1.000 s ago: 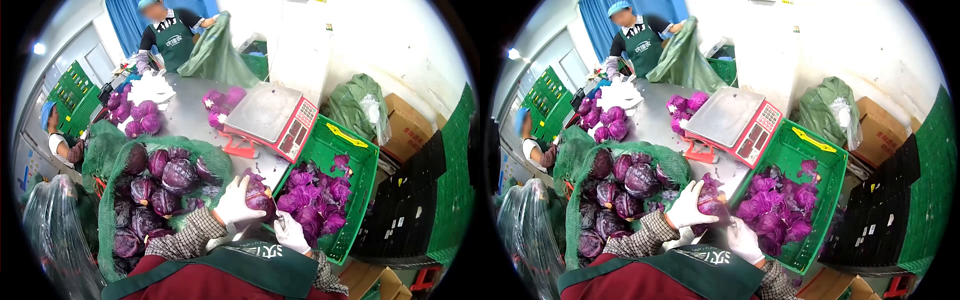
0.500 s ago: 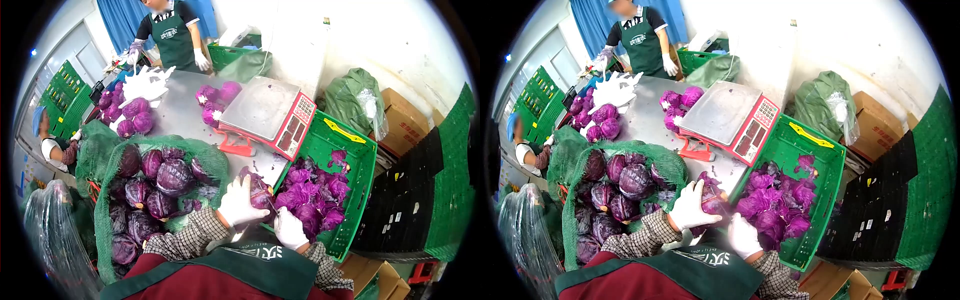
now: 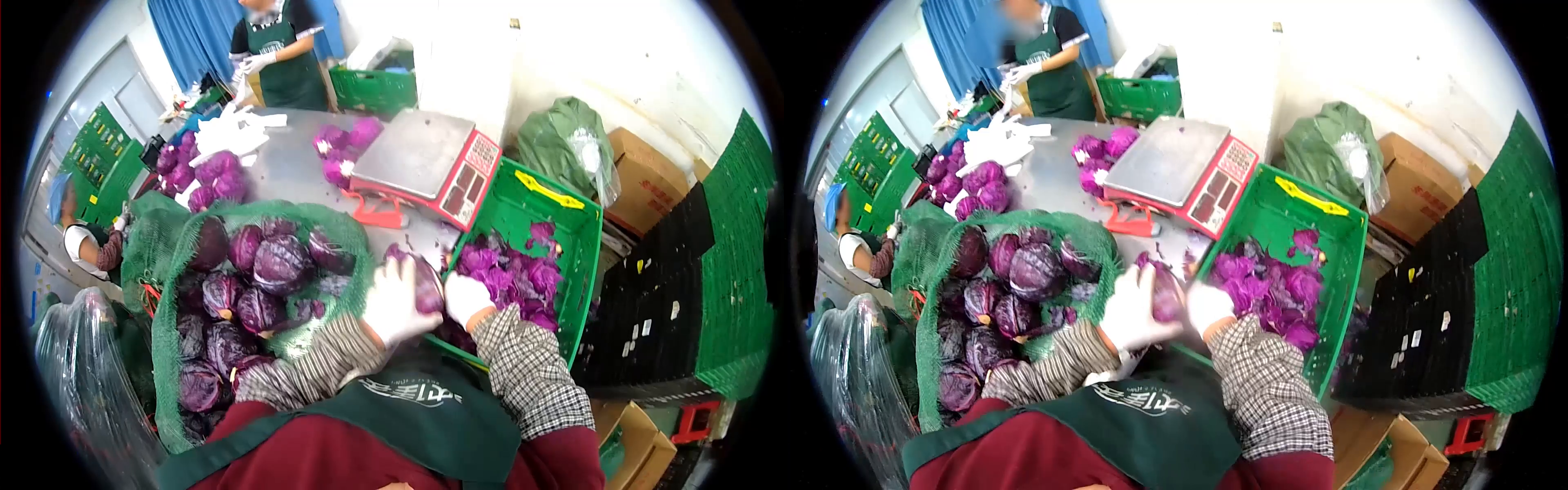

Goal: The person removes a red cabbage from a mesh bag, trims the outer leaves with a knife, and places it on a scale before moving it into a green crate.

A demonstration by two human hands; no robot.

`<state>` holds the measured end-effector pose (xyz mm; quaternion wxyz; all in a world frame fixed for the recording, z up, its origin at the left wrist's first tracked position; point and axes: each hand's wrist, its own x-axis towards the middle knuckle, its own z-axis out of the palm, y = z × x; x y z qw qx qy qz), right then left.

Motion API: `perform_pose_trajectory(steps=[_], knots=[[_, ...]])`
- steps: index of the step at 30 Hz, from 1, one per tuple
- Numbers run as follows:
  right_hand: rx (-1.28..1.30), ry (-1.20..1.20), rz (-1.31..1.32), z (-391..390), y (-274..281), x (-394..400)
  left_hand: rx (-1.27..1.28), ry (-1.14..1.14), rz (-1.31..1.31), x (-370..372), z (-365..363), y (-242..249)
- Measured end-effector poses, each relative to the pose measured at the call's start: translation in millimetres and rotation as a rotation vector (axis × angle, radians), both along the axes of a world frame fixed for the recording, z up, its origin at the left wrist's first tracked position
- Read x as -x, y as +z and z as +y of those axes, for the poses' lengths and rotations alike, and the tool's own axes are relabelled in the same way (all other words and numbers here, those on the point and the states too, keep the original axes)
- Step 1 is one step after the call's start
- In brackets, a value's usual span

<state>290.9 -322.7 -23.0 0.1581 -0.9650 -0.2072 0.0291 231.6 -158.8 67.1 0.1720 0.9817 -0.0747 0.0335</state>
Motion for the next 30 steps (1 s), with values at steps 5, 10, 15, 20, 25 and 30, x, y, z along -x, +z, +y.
perform_pose_trajectory(steps=[5, 10, 15, 20, 25, 30], knots=[[-0.566, -0.017, -0.029, -27.7, -98.6, 25.4, 0.274, -0.031, -0.157, 30.6, 48.7, -46.8], [-1.049, -0.175, 0.584, 11.1, 10.7, 73.7, 0.405, -0.009, -0.023, 48.1, 73.6, -53.1], [-0.723, 0.181, -0.002, 13.3, -23.6, 77.1, 0.112, -0.093, -0.09, 37.0, 60.4, -20.6], [-0.674, 0.08, 0.161, 16.9, -6.3, 86.5, -0.125, -0.058, -0.008, 38.3, 33.0, 5.0], [-0.679, 0.009, 0.125, 18.6, -2.2, 78.7, -0.151, 0.017, -0.088, 39.1, 17.6, -7.6], [-1.007, -0.334, 0.528, -2.7, -34.0, 57.8, -0.092, 0.049, -0.121, 45.8, 21.0, -13.3]])
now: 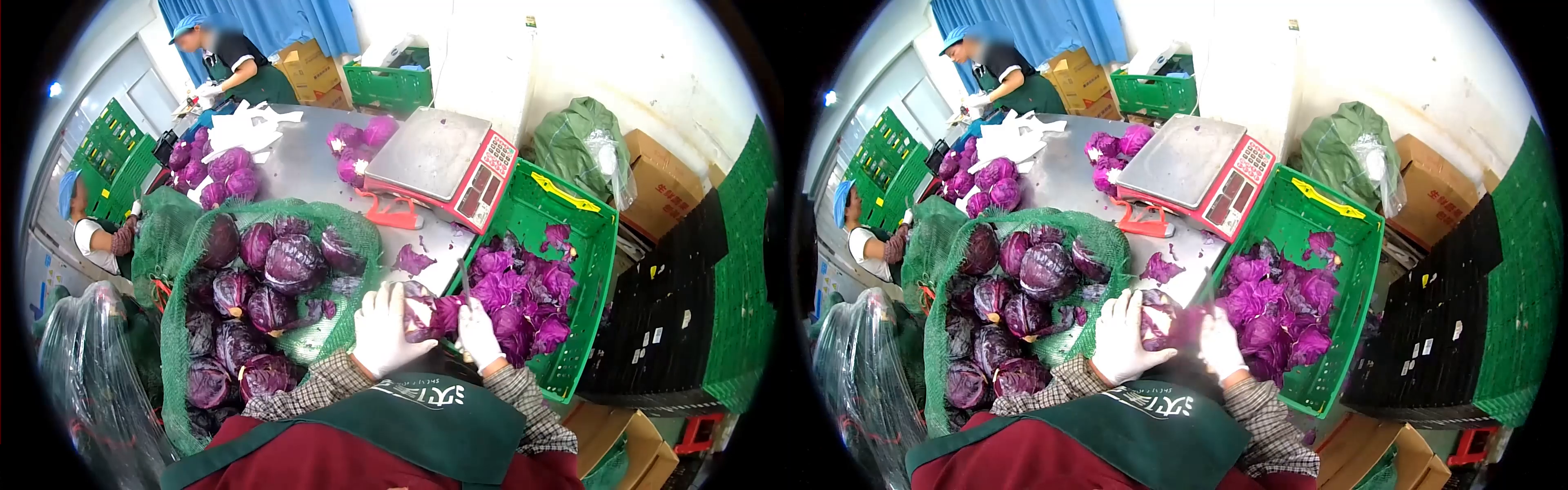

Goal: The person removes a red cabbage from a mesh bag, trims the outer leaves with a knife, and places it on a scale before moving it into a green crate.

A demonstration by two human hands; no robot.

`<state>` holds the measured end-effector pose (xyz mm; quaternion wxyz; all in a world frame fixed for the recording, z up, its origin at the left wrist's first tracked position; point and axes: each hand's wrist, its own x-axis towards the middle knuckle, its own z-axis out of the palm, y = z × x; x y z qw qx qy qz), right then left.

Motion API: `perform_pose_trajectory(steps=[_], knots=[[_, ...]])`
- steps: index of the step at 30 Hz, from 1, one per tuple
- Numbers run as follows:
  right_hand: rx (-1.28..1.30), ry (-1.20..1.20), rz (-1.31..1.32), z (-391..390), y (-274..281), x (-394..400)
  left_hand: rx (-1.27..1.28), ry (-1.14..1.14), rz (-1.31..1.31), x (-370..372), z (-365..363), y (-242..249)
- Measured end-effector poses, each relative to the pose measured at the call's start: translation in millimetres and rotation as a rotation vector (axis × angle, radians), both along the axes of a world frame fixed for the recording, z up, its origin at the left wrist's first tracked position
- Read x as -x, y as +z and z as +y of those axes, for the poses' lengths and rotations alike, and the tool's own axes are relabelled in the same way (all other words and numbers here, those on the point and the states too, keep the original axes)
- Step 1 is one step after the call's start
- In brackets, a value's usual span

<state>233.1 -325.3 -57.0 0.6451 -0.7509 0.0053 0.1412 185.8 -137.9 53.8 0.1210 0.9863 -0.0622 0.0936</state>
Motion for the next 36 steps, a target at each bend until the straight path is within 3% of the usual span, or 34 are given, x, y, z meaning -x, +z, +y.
perform_pose_trajectory(steps=[2, 4, 5, 6, 8, 9, 11, 12, 13, 14, 17, 20, 23, 24, 29, 34, 36], knots=[[-0.075, -0.11, 0.114, -1.9, -13.8, 5.9, 0.107, -0.028, -0.058, 2.9, 20.8, -8.5], [-0.247, -0.109, 0.07, 4.8, -24.4, 7.5, 0.363, -0.003, 0.019, 14.4, 54.3, -20.1], [-0.271, -0.178, 0.141, 8.9, -16.8, 8.4, 0.643, -0.002, 0.166, 12.6, 67.6, -9.6], [-0.291, -0.249, 0.206, 11.1, -8.3, 7.0, 0.623, 0.054, 0.146, 18.7, 89.5, -41.0], [-0.279, -0.425, 0.191, -21.9, -43.6, -16.2, 0.956, 0.171, 0.227, 20.1, 103.9, -46.8], [-0.306, -0.55, 0.214, -37.3, -2.8, -15.8, 1.073, 0.208, 0.321, 17.4, 107.9, -44.0], [0.039, -0.535, 0.128, -80.7, 17.4, -22.2, 0.952, 0.161, 0.218, 9.4, 101.2, -45.9], [0.164, -0.434, -0.134, -94.3, -9.5, -29.0, 0.89, 0.136, 0.182, 6.3, 92.9, -47.8], [0.289, -0.359, -0.403, -107.1, -35.0, -36.1, 0.716, 0.021, 0.248, -1.2, 72.9, -0.3], [0.332, -0.313, -0.333, -101.1, -3.1, -34.8, 0.431, -0.128, 0.113, -8.8, 67.7, -11.2], [0.228, -0.115, -0.335, -58.3, 23.6, -16.1, 0.119, -0.35, 0.25, -26.0, 40.0, 9.7], [0.215, 0.083, -0.498, -14.2, 18.4, -1.8, 0.098, -0.341, 0.368, -32.0, 37.9, 19.0], [0.396, 0.166, -0.815, 10.1, 24.5, 7.2, 0.152, -0.247, 0.331, -31.9, 36.2, 14.0], [0.304, 0.248, -0.609, 13.5, 37.5, 11.2, 0.174, -0.212, 0.307, -30.3, 35.2, 7.2], [0.381, 0.231, -0.721, 25.9, 39.9, 7.6, 0.214, -0.159, 0.123, -20.5, 26.3, -8.7], [0.409, 0.123, -0.634, 12.9, 39.8, -26.0, 0.172, -0.227, 0.086, -19.2, 30.7, -11.4], [0.33, 0.141, -0.473, 16.8, 40.4, -24.0, 0.215, -0.288, 0.045, -20.0, 42.1, -15.2]])
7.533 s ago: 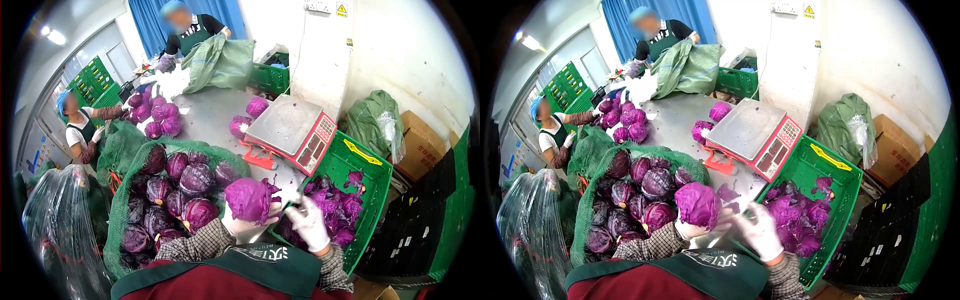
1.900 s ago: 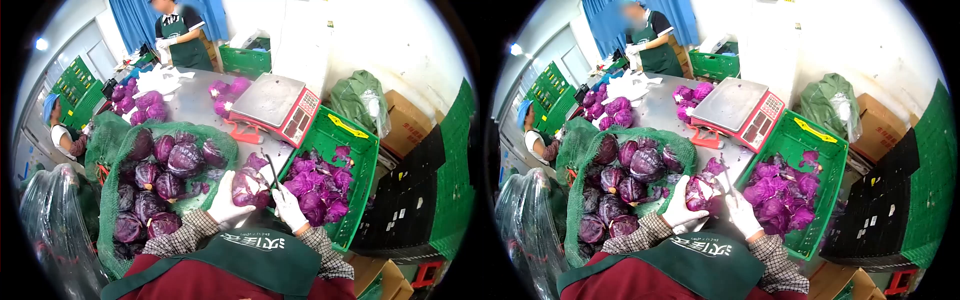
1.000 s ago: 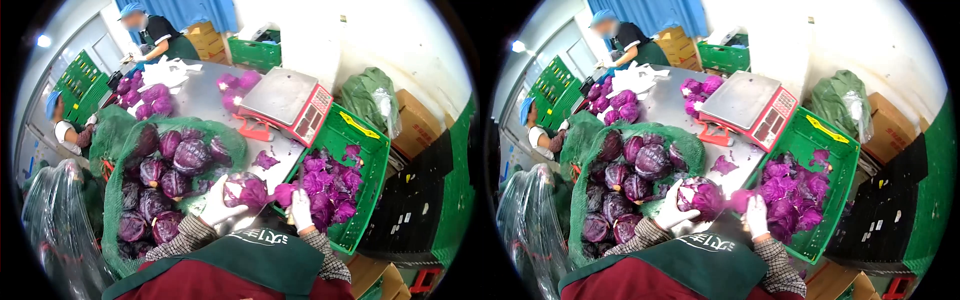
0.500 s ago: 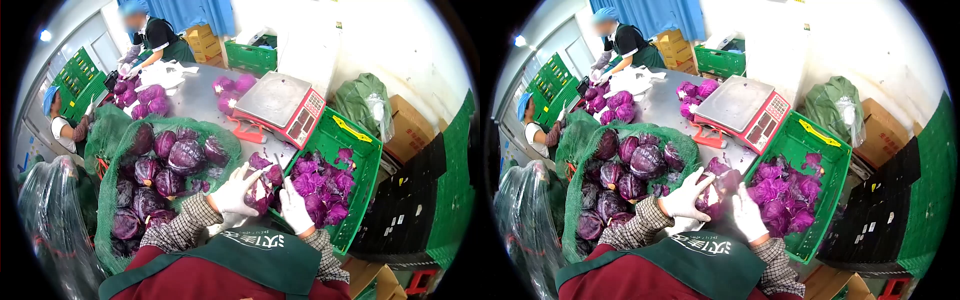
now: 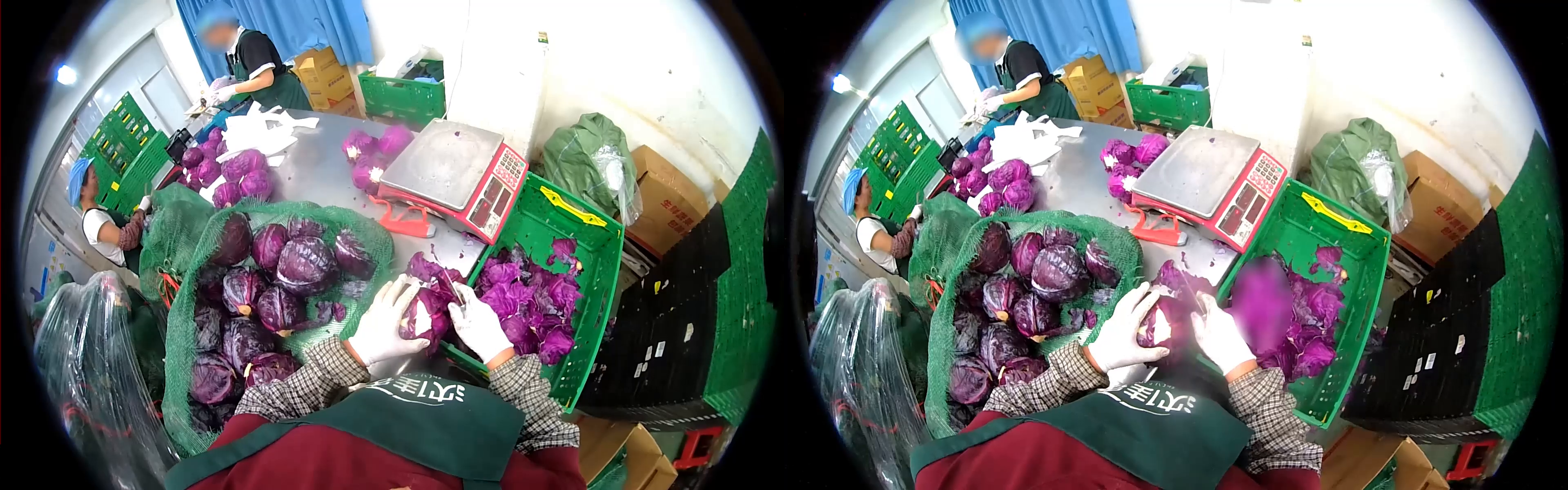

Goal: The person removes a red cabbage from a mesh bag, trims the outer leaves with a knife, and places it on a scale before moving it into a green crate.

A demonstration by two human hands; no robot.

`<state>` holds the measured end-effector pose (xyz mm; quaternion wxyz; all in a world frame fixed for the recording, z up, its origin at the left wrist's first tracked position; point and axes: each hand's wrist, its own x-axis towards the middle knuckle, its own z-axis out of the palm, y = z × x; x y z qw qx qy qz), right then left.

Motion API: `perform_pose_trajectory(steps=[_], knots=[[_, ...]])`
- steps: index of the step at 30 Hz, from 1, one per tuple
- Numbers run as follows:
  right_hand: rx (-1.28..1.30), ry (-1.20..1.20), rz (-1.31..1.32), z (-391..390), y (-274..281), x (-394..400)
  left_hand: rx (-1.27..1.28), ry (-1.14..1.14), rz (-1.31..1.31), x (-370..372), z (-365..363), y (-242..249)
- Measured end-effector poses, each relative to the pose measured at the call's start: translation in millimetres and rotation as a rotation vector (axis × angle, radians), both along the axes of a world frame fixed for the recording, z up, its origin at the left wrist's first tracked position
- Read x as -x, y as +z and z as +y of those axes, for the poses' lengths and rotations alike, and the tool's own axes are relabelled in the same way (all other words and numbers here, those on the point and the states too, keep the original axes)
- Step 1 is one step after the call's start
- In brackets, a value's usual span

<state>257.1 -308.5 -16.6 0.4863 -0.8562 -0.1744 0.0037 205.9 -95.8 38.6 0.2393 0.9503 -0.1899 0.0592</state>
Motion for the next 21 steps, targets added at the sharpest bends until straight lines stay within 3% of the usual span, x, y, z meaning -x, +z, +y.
perform_pose_trajectory(steps=[4, 5, 6, 7, 8, 9, 11, 12, 14, 15, 17, 19, 21], knots=[[-0.042, -0.223, 0.114, 0.5, -16.6, -14.4, 0.049, -0.153, -0.006, 6.7, 18.2, -3.3], [-0.148, -0.264, 0.148, -7.7, -61.4, -23.7, 0.106, -0.221, 0.027, 6.8, 24.6, -0.9], [-0.177, -0.335, 0.313, -16.2, -70.5, -22.9, 0.137, -0.227, 0.138, 7.8, 33.1, 4.2], [-0.21, -0.393, 0.082, -34.1, -129.4, -30.6, 0.137, -0.191, 0.2, 7.2, 45.6, 3.6], [-0.144, -0.435, 0.131, -49.4, -106.2, -15.5, 0.141, -0.155, 0.273, 9.3, 58.7, -1.7], [-0.256, -0.515, 0.187, -67.6, -113.3, -5.9, 0.185, -0.138, 0.313, 8.8, 69.2, -6.1], [-0.269, -0.678, 0.334, -132.7, -169.7, -10.6, 0.634, -0.134, 0.572, -1.3, 71.4, -14.5], [-0.34, -0.805, 0.501, -148.2, -143.7, 0.9, 0.82, -0.127, 0.673, -7.9, 66.8, -12.4], [-0.089, -0.747, 0.239, -152.2, -140.8, 11.6, 0.531, -0.211, 0.529, -26.4, 60.6, -10.2], [0.092, -0.58, -0.054, -149.4, -153.9, 6.0, 0.43, -0.153, 0.525, -28.7, 47.2, 1.0], [0.154, -0.292, -0.264, -125.3, -125.5, -1.9, 0.211, -0.026, 0.442, -33.1, 11.7, 15.0], [-0.009, -0.122, -0.19, -63.9, -33.6, 12.6, 0.006, -0.018, 0.218, -34.2, -7.8, 10.4], [-0.034, -0.067, -0.238, -31.2, 0.5, 21.1, -0.041, -0.006, 0.065, -33.9, -17.7, 12.0]])
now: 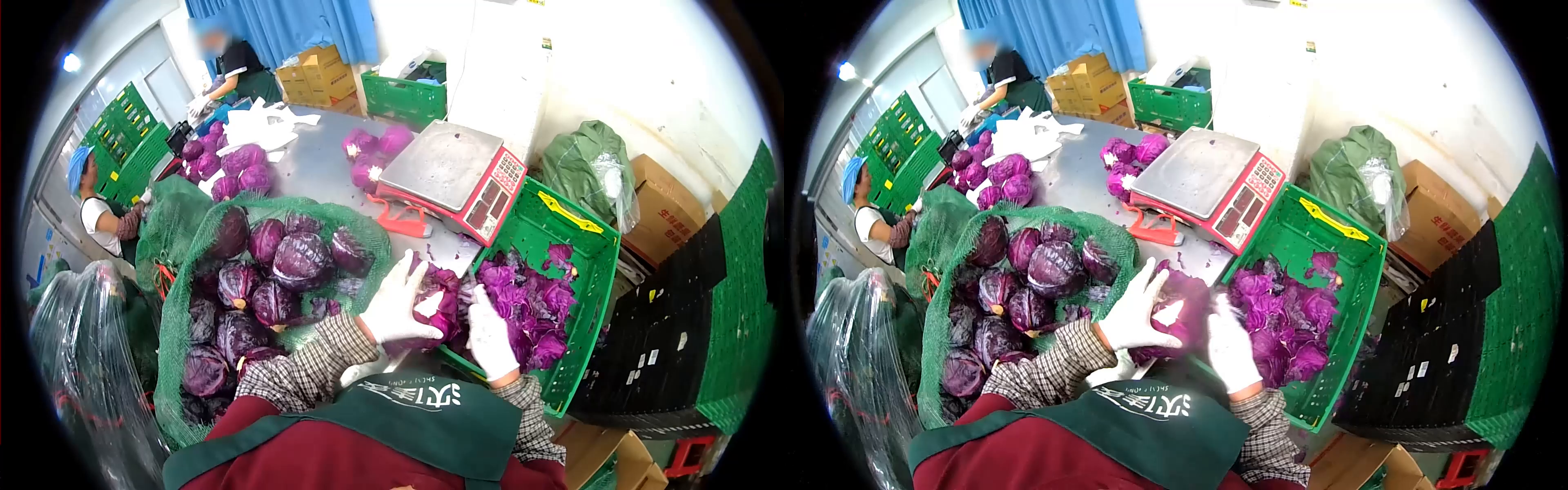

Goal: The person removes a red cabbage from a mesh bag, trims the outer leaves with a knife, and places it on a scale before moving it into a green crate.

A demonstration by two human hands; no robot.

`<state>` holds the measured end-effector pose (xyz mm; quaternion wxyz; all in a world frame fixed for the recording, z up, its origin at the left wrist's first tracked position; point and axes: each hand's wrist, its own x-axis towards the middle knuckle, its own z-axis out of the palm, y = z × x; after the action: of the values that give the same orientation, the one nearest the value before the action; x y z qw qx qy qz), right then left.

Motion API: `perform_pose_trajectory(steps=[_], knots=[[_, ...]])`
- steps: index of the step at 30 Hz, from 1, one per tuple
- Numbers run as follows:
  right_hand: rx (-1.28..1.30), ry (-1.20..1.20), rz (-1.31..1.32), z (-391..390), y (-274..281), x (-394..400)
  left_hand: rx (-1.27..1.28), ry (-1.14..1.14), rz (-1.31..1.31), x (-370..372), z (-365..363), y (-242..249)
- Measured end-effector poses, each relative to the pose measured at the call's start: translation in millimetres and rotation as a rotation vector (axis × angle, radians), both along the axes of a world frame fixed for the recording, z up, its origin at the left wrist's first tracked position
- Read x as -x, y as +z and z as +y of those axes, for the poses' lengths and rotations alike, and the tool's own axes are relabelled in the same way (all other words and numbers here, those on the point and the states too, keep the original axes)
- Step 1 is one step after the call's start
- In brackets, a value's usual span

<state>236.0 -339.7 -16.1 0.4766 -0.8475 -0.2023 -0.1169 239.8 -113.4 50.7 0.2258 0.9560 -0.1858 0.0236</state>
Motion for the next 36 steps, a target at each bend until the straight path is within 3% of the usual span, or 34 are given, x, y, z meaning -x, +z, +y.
perform_pose_trajectory(steps=[3, 5, 10, 14, 17, 19, 21, 22, 23, 25, 26, 27, 28, 29, 31, 32, 34, 35, 36], knots=[[0.105, 0.013, -0.076, 16.1, 14.0, 7.5, 0.089, 0.118, 0.183, 2.4, -7.5, -12.3], [0.172, 0.053, 0.087, 18.7, 26.4, 15.3, 0.061, 0.122, 0.121, 5.2, -10.9, -8.2], [0.323, 0.059, -0.135, 22.4, 21.7, 14.3, 0.071, 0.125, 0.163, 3.2, -16.1, -14.7], [0.428, 0.085, -0.042, 20.2, 40.0, 12.4, 0.011, 0.139, 0.147, -1.0, -23.5, -16.3], [0.571, 0.167, -0.156, 17.9, 22.6, -13.2, -0.105, 0.173, 0.09, 4.1, -35.4, -1.7], [0.467, 0.036, -0.122, 18.2, 13.2, -20.4, -0.108, 0.18, -0.001, 5.4, -36.1, -3.3], [0.507, 0.027, 0.122, 13.7, 38.2, -34.5, -0.103, 0.174, -0.029, 8.3, -32.6, -7.3], [0.548, -0.014, 0.073, 5.5, 25.4, -45.1, -0.065, 0.152, -0.065, 13.2, -28.2, -8.9], [0.364, -0.094, 0.162, -2.8, -0.5, -54.8, -0.012, 0.092, 0.081, 15.8, -19.6, -8.6], [0.282, -0.048, -0.373, -15.3, -57.8, -57.8, 0.143, -0.024, -0.029, 22.3, 8.0, -27.6], [0.261, -0.092, -0.348, -24.3, -72.5, -53.4, 0.239, -0.052, -0.024, 26.6, 18.7, -25.6], [0.013, -0.125, -0.036, -49.6, -102.8, -43.1, 0.28, -0.004, 0.125, 32.4, 32.5, -31.1], [-0.275, -0.209, 0.235, -75.0, -133.3, -32.8, 0.451, 0.041, 0.209, 41.0, 43.6, -33.9], [-0.788, -0.266, 0.789, -102.0, -164.3, -30.9, 0.621, 0.086, 0.283, 46.4, 54.1, -35.9], [-0.459, -0.616, 0.88, -117.3, -128.8, -11.3, 0.549, 0.085, 0.282, 39.7, 66.0, -43.3], [-0.352, -0.471, 0.84, -121.7, -136.7, -13.3, 0.497, 0.085, 0.29, 32.0, 61.9, -38.5], [-0.348, -0.371, 0.797, -63.6, -29.4, -2.4, 0.401, 0.07, 0.29, 19.2, 46.0, -27.6], [-0.556, -0.181, 0.76, -39.1, -13.3, -3.7, 0.349, 0.046, 0.28, 13.0, 38.7, -20.6], [-0.474, -0.101, 0.784, -18.2, 9.1, 0.7, 0.291, 0.029, 0.27, 9.2, 34.3, -13.3]])
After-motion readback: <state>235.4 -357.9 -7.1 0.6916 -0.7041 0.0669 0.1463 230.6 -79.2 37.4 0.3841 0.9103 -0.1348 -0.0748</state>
